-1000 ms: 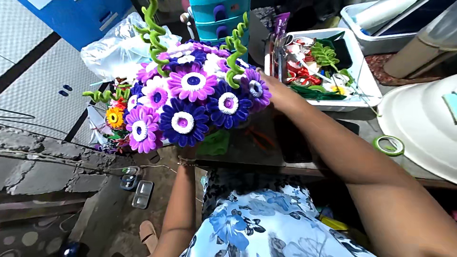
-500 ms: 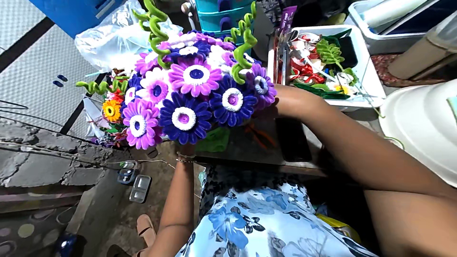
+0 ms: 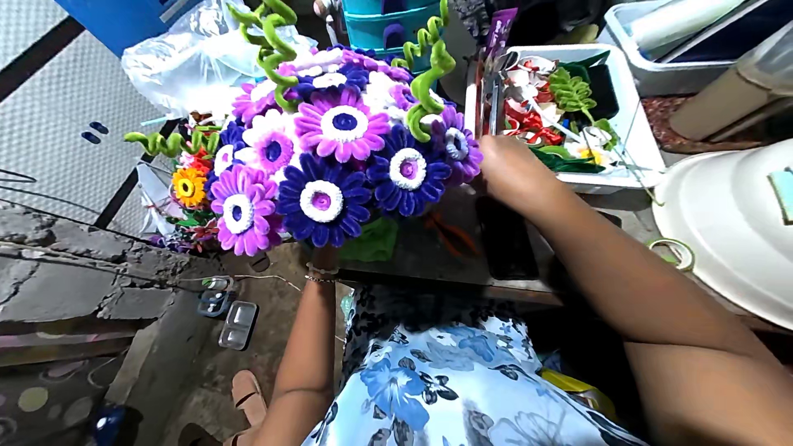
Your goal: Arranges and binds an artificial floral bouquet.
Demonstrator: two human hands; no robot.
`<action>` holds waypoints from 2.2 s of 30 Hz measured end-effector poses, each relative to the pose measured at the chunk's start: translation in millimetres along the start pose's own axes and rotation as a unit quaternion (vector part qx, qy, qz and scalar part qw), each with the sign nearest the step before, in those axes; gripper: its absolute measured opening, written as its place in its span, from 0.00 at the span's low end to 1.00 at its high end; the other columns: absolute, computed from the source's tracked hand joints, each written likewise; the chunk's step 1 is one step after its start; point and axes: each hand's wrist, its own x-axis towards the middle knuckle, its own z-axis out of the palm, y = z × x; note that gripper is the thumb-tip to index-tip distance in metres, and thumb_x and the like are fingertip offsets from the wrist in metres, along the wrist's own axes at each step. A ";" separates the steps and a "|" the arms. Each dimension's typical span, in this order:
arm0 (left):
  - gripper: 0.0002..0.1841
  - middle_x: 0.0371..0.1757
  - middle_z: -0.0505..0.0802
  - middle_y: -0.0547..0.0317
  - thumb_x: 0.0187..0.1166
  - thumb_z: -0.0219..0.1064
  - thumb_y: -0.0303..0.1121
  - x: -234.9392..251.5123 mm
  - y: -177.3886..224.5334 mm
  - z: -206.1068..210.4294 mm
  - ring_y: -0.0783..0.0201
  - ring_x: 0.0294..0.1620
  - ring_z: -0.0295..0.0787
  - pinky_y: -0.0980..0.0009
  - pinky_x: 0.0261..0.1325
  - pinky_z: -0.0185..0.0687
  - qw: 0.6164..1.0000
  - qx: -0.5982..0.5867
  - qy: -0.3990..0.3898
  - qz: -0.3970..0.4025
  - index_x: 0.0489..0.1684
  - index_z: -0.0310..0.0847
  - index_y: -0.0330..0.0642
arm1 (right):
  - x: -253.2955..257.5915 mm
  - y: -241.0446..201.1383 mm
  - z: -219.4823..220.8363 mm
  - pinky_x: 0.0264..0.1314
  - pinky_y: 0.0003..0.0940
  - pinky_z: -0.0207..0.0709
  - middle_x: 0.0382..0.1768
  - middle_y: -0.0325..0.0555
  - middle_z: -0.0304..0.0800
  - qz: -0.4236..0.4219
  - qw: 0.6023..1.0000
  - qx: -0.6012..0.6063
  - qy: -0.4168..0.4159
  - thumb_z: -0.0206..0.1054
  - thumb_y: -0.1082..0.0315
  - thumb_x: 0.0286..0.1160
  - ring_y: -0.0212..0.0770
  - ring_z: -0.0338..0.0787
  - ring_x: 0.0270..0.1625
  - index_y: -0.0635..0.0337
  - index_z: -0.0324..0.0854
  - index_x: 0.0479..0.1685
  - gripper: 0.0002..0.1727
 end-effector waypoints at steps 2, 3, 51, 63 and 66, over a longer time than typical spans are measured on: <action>0.20 0.65 0.85 0.28 0.81 0.66 0.25 -1.9 5.2 1.3 0.41 0.69 0.81 0.49 0.74 0.71 1.000 0.012 -0.001 -0.016 0.67 0.76 0.22 | -4.2 1.0 14.6 0.51 0.67 0.81 0.40 0.69 0.89 0.052 0.999 0.005 -0.011 0.71 0.85 0.67 0.71 0.90 0.49 0.74 0.85 0.37 0.04; 0.21 0.65 0.85 0.28 0.81 0.67 0.26 -3.2 8.3 2.2 0.41 0.70 0.80 0.49 0.74 0.71 1.000 0.014 0.003 -0.025 0.69 0.75 0.22 | -5.5 4.1 28.0 0.51 0.67 0.82 0.40 0.68 0.89 0.074 0.997 0.034 -0.009 0.71 0.81 0.70 0.69 0.91 0.49 0.73 0.85 0.38 0.03; 0.17 0.55 0.87 0.40 0.77 0.68 0.20 -6.0 -7.3 -1.0 0.66 0.56 0.82 0.73 0.62 0.77 0.998 -0.055 0.035 -0.010 0.62 0.76 0.21 | 0.1 -44.7 111.6 0.66 0.57 0.79 0.55 0.65 0.90 -0.044 0.954 0.271 0.120 0.69 0.66 0.78 0.58 0.90 0.61 0.70 0.85 0.58 0.17; 0.21 0.62 0.87 0.32 0.77 0.70 0.27 -7.0 -0.5 -8.8 0.49 0.66 0.83 0.55 0.72 0.74 1.000 -0.004 0.014 -0.003 0.66 0.78 0.23 | -4.0 -22.7 108.4 0.61 0.62 0.81 0.53 0.64 0.90 0.077 0.967 0.232 0.066 0.68 0.67 0.80 0.61 0.90 0.56 0.66 0.86 0.57 0.14; 0.19 0.56 0.89 0.35 0.77 0.71 0.28 -4.0 -6.8 -2.9 0.51 0.61 0.85 0.54 0.67 0.77 0.999 -0.004 0.025 0.033 0.62 0.80 0.25 | -9.5 -9.9 105.5 0.58 0.57 0.83 0.46 0.57 0.92 0.089 0.960 0.252 0.084 0.70 0.64 0.79 0.53 0.92 0.49 0.62 0.88 0.51 0.12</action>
